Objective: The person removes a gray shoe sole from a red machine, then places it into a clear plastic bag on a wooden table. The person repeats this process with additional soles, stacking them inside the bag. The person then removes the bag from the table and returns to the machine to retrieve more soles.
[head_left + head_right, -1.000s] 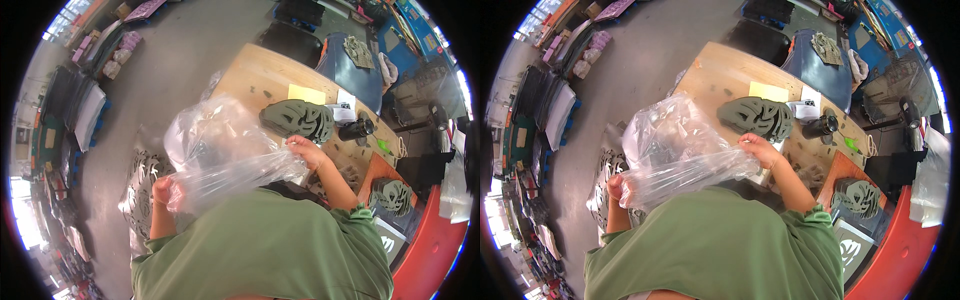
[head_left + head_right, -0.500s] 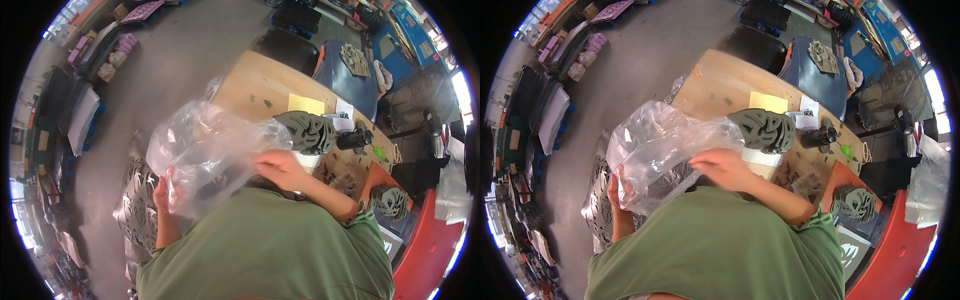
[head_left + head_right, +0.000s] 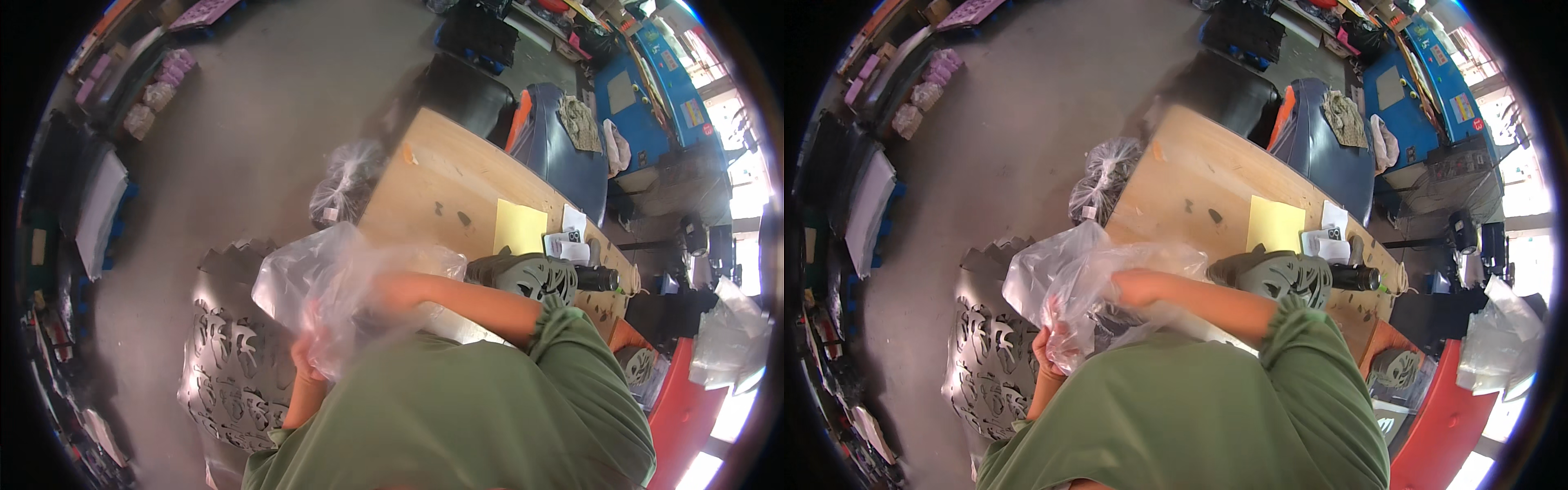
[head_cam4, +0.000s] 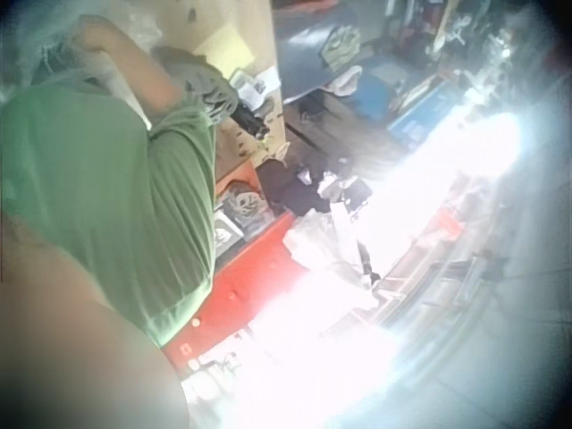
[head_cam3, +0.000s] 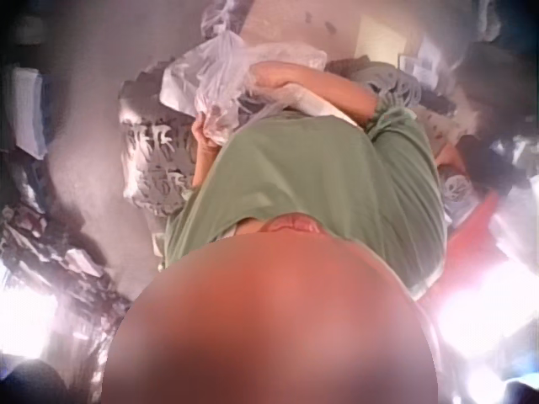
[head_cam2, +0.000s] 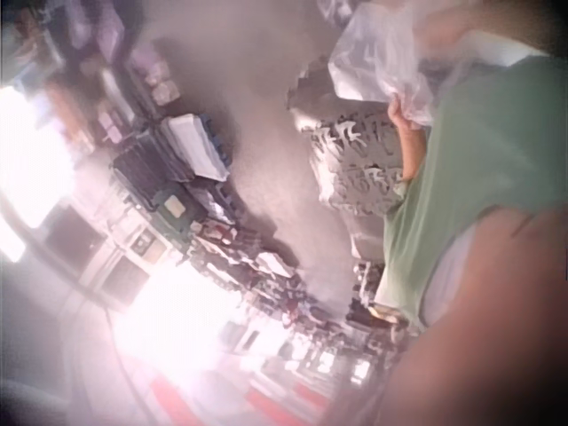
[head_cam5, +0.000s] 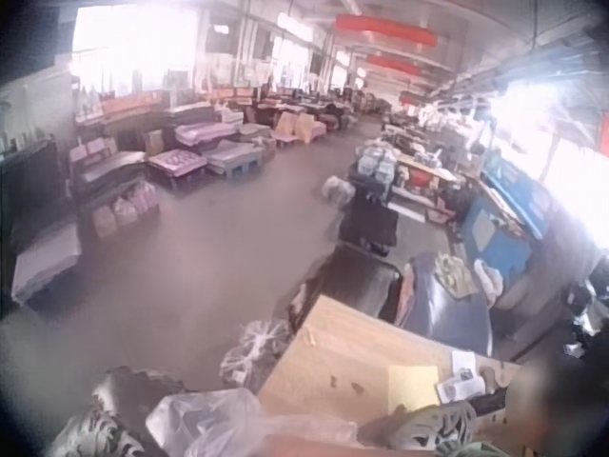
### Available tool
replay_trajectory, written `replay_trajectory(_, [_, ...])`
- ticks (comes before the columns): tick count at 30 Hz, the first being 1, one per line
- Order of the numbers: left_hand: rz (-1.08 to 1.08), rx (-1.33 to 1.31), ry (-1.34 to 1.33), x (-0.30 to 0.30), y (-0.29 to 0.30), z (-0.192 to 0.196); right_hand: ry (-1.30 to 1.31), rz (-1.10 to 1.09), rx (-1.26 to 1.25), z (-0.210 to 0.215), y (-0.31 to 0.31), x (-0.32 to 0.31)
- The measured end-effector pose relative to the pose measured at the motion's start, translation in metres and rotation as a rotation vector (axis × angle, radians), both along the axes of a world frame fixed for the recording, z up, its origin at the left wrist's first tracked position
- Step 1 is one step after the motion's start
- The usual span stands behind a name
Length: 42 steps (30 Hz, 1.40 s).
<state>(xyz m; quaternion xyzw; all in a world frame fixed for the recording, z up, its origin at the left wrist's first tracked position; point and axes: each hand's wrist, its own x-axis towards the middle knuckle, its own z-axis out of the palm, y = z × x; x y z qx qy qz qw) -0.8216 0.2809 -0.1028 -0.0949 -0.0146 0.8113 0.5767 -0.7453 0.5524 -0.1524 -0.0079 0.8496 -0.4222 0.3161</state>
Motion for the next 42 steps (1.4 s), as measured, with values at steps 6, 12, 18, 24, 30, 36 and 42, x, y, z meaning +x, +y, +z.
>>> replay_trajectory(6, [-0.421,-0.423,-0.103,-0.01,0.068,-0.056,-0.389,-0.983,0.22,-0.14,0.08,-0.035])
replay_trajectory(12, [-0.593,-0.344,-0.132,-0.01,0.179,-0.077,-0.125,-1.474,0.387,-0.147,0.164,-0.051])
replay_trajectory(18, [-0.561,-0.214,-0.138,-0.038,0.219,-0.096,0.079,-1.478,0.348,-0.128,0.192,-0.141])
replay_trajectory(24, [-0.626,-0.269,-0.005,-0.033,0.206,-0.087,0.115,-1.374,0.33,-0.136,0.154,-0.152])
replay_trajectory(30, [-0.745,-0.254,0.064,-0.019,0.194,-0.068,0.337,-1.494,0.101,-0.145,0.149,-0.076])
replay_trajectory(36, [-0.784,-0.058,0.784,-0.017,0.18,-0.05,0.168,-1.329,0.012,-0.119,0.136,-0.049])
replay_trajectory(42, [-0.701,-0.344,1.012,-0.024,0.178,-0.041,0.183,-1.116,0.102,-0.09,0.128,-0.034])
